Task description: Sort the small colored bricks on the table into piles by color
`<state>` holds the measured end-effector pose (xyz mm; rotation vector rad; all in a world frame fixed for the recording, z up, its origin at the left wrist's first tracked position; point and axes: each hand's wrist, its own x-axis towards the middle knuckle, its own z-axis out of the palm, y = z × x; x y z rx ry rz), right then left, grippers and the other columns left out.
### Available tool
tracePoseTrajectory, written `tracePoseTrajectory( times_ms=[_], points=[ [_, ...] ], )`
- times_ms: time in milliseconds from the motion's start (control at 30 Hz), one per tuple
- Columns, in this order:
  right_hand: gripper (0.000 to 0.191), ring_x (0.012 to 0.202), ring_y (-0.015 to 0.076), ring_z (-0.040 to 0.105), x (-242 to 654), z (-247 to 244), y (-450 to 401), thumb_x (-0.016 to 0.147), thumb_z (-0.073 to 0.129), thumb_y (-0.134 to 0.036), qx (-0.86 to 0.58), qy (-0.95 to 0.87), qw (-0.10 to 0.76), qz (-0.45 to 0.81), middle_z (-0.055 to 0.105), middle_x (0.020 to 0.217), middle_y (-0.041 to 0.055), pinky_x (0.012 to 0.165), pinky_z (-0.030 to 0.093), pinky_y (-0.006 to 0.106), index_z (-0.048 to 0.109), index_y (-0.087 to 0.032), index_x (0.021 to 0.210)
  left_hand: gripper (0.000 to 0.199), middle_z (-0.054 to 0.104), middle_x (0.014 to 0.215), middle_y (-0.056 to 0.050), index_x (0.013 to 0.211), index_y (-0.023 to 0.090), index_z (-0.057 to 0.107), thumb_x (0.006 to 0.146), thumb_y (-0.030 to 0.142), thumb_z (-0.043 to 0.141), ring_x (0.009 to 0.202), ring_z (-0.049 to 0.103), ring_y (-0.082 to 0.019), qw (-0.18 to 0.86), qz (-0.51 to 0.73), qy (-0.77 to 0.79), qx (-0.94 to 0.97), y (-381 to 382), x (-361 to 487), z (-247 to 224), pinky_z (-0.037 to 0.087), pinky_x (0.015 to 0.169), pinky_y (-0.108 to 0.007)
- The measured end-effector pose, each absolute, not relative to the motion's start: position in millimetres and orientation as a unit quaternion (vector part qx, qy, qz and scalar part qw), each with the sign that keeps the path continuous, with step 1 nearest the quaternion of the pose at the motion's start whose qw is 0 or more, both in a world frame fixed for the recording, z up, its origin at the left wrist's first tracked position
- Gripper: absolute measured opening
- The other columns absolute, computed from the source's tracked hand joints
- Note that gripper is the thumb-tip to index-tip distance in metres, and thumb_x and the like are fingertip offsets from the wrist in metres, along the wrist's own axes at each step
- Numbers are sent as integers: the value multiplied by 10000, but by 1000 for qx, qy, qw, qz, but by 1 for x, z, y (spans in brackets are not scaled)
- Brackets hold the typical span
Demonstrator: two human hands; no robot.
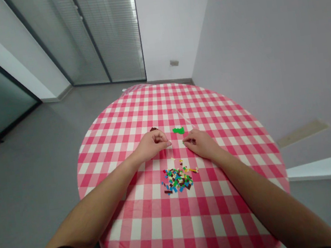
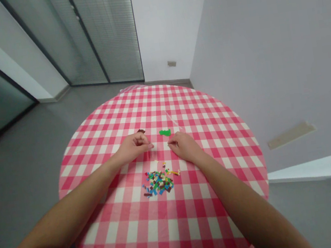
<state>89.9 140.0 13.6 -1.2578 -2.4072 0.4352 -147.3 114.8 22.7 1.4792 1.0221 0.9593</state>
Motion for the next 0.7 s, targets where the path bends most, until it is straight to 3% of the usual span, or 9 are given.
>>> tracePoseTrajectory(
  times_ms=[300, 700],
  points=[
    [140, 722, 179, 616, 90, 11, 142, 824, 580, -173, -491, -840, 198, 116, 696, 809, 62, 667, 452, 291, 719, -171, 819, 187, 678, 750, -28, 759, 165, 576, 730, 270, 728, 717, 654, -139, 526, 396, 430, 617, 116, -148, 21, 507, 683, -284],
    [173, 828, 218, 643, 86, 23, 128, 875, 561, -184, -469, -875, 111, 55, 720, 897, 97, 714, 459, 311, 722, -178, 811, 195, 684, 730, -32, 693, 168, 560, 692, 247, 738, 715, 659, -145, 507, 393, 450, 622, 117, -149, 20, 510, 665, -281]
  ],
)
